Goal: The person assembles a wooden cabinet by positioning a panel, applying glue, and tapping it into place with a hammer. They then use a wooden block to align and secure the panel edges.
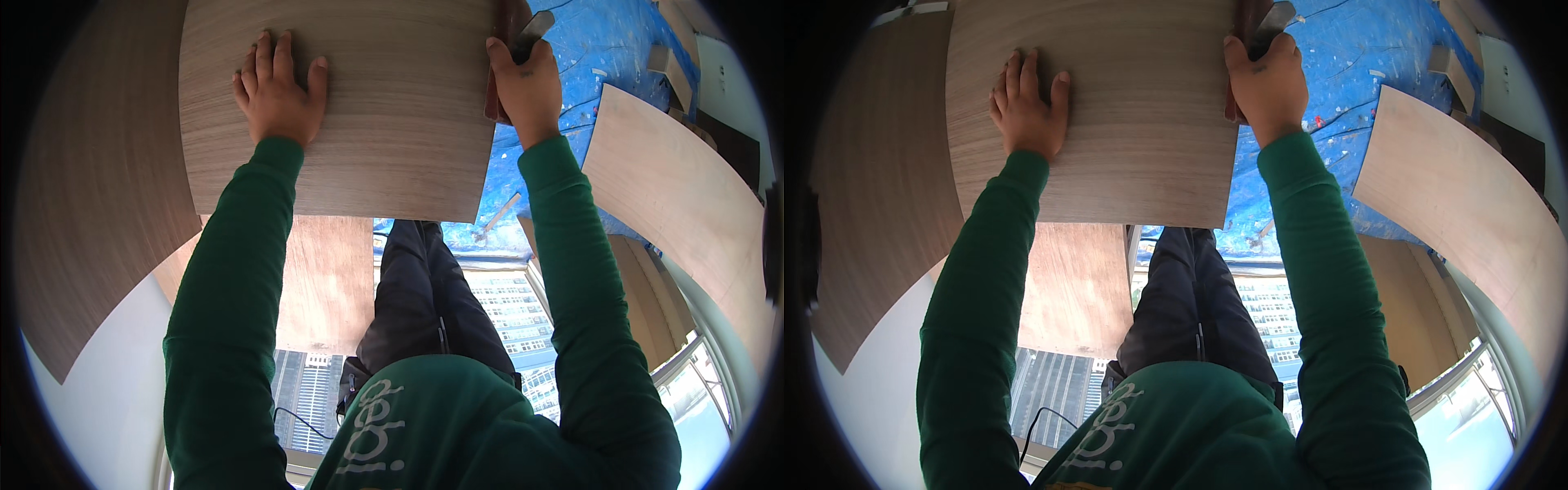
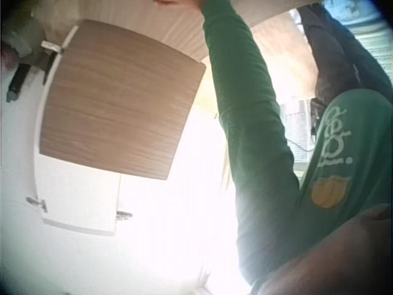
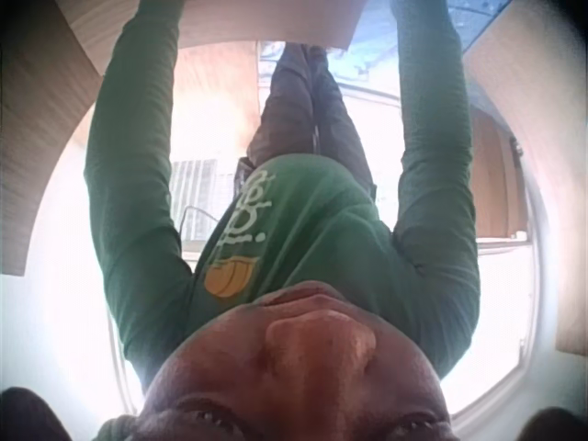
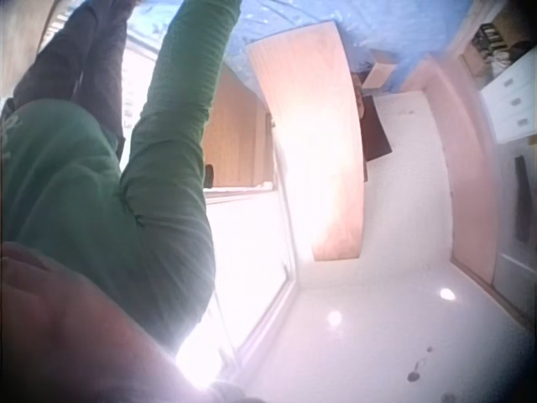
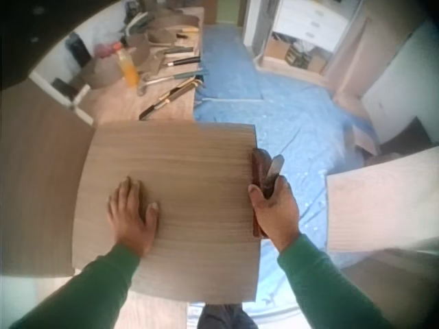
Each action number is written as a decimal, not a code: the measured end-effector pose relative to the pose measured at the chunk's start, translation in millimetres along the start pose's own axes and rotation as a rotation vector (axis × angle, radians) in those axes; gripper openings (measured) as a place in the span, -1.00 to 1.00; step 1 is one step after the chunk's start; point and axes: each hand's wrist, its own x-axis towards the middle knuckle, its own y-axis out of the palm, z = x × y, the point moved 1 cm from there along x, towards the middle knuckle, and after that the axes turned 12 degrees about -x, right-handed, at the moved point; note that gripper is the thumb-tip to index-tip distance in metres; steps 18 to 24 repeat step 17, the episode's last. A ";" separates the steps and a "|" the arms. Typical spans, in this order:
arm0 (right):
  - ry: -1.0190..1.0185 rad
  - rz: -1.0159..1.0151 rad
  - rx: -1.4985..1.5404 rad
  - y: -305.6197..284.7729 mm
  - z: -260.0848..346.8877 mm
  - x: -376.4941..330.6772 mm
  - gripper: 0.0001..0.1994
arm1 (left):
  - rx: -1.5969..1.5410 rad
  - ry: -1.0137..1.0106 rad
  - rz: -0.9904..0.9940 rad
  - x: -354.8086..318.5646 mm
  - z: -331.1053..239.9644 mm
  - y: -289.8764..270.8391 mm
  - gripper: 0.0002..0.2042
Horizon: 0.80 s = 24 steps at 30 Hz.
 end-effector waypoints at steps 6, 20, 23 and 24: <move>0.038 0.034 0.103 -0.3 -16.1 -93.0 -0.46 | -0.011 -0.005 0.016 -0.1 0.8 0.0 -0.31; 0.307 0.526 0.463 -38.2 -68.7 -291.9 -0.40 | -0.019 -0.017 0.037 0.5 4.4 1.0 -0.28; 0.307 0.526 0.463 -38.2 -68.7 -291.9 -0.40 | -0.019 -0.017 0.037 0.5 4.4 1.0 -0.28; 0.307 0.526 0.463 -38.2 -68.7 -291.9 -0.40 | -0.019 -0.017 0.037 0.5 4.4 1.0 -0.28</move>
